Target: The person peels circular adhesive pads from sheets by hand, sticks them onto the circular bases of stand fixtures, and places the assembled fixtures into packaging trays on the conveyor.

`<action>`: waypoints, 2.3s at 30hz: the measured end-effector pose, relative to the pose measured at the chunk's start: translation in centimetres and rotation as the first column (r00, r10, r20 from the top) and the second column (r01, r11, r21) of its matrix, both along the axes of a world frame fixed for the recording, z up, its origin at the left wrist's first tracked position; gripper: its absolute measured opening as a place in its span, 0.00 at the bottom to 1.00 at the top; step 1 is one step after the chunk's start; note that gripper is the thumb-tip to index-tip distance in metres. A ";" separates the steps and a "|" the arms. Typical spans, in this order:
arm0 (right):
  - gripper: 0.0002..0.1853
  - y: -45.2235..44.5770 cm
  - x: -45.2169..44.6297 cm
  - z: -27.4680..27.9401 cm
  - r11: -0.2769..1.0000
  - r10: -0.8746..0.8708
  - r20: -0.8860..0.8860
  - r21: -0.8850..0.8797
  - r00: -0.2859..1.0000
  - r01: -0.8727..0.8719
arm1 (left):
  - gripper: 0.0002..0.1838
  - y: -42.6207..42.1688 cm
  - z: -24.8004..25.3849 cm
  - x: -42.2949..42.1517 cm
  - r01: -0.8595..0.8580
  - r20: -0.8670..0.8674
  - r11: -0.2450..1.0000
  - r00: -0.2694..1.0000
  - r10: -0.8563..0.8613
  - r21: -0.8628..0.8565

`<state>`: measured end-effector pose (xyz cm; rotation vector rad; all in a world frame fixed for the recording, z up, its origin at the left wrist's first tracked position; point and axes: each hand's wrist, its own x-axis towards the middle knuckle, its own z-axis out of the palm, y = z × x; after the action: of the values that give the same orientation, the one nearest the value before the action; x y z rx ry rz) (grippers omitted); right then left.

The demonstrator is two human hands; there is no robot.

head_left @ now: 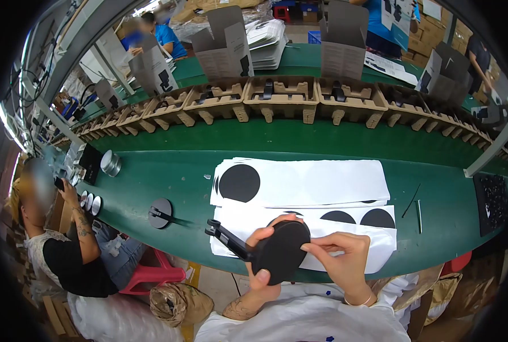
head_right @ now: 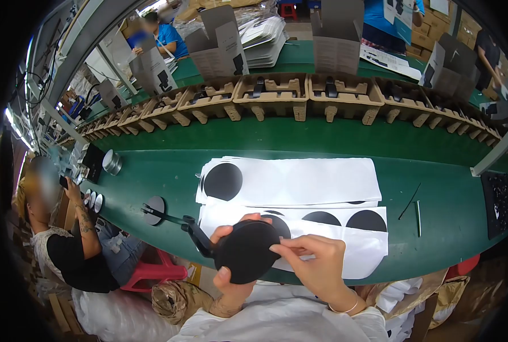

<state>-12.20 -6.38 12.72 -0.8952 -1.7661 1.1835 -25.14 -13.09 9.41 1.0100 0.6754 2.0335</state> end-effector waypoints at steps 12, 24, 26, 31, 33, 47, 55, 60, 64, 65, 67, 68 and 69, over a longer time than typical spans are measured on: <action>0.14 -1.1 -2.0 -2.4 0.490 0.247 0.117 0.841 0.962 -0.228 | 0.38 0.2 0.9 -0.9 -0.019 0.340 0.998 0.939 0.041 -0.067; 0.18 1.6 -1.0 -1.8 0.876 0.111 -0.205 0.483 0.972 0.002 | 0.55 1.7 -2.6 -2.2 0.154 0.260 0.987 0.956 -0.138 -0.040; 0.16 2.3 -1.3 -1.5 0.938 0.107 -0.274 0.346 0.956 -0.006 | 0.57 2.3 -2.6 -1.4 0.252 0.259 0.963 0.940 -0.220 -0.096; 0.17 6.2 -2.2 1.1 0.985 0.071 -0.393 -0.116 0.917 -0.126 | 0.49 3.8 -0.8 0.0 0.423 0.285 0.899 0.880 -0.379 -0.112; 0.18 11.3 -2.5 0.0 0.994 -0.027 -0.338 0.090 0.941 0.061 | 0.45 3.7 -0.3 -1.3 0.409 0.249 0.891 0.900 -0.358 -0.195; 0.16 42.4 3.7 -0.1 0.616 -0.777 0.352 0.598 0.523 0.513 | 0.56 -16.8 -8.2 -38.0 -0.883 -0.976 0.461 0.165 0.141 -0.083; 0.14 41.3 4.8 -4.6 0.702 -0.681 0.488 0.648 0.547 0.295 | 0.51 -13.3 -8.9 -39.8 -0.834 -0.961 0.477 0.238 -0.144 -0.278; 0.34 38.5 5.2 -5.9 0.714 -0.683 0.598 0.666 0.419 0.213 | 0.47 -11.3 -8.6 -41.1 -0.760 -0.977 0.614 0.171 -0.127 -0.212; 0.24 31.0 -0.2 -3.4 0.648 -0.578 0.398 0.755 0.712 0.104 | 0.46 -11.3 -7.9 -41.5 -0.773 -0.971 0.589 0.171 -0.165 -0.236; 0.21 28.7 -1.9 -3.5 0.595 -0.486 0.269 0.799 0.832 0.090 | 0.46 -11.5 -8.1 -41.8 -0.778 -0.973 0.585 0.170 -0.155 -0.229; 0.20 19.9 -5.5 -1.4 0.705 -0.178 0.308 0.703 0.935 -0.097 | 0.46 -11.8 -7.7 -41.6 -0.784 -0.975 0.580 0.166 -0.149 -0.222; 0.20 16.0 -6.9 -1.1 0.723 -0.006 0.285 0.664 0.959 -0.192 | 0.45 -11.8 -7.6 -41.7 -0.775 -0.956 0.564 0.272 -0.109 -0.285; 0.20 12.8 -8.1 -2.0 0.746 0.143 0.263 0.606 0.954 -0.278 | 0.44 -12.1 -7.7 -41.9 -0.786 -0.965 0.561 0.240 -0.109 -0.259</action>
<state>-20.28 6.42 10.68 -0.4101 -2.2787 0.5363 -67.04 -25.19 1.71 1.5130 2.4303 0.9262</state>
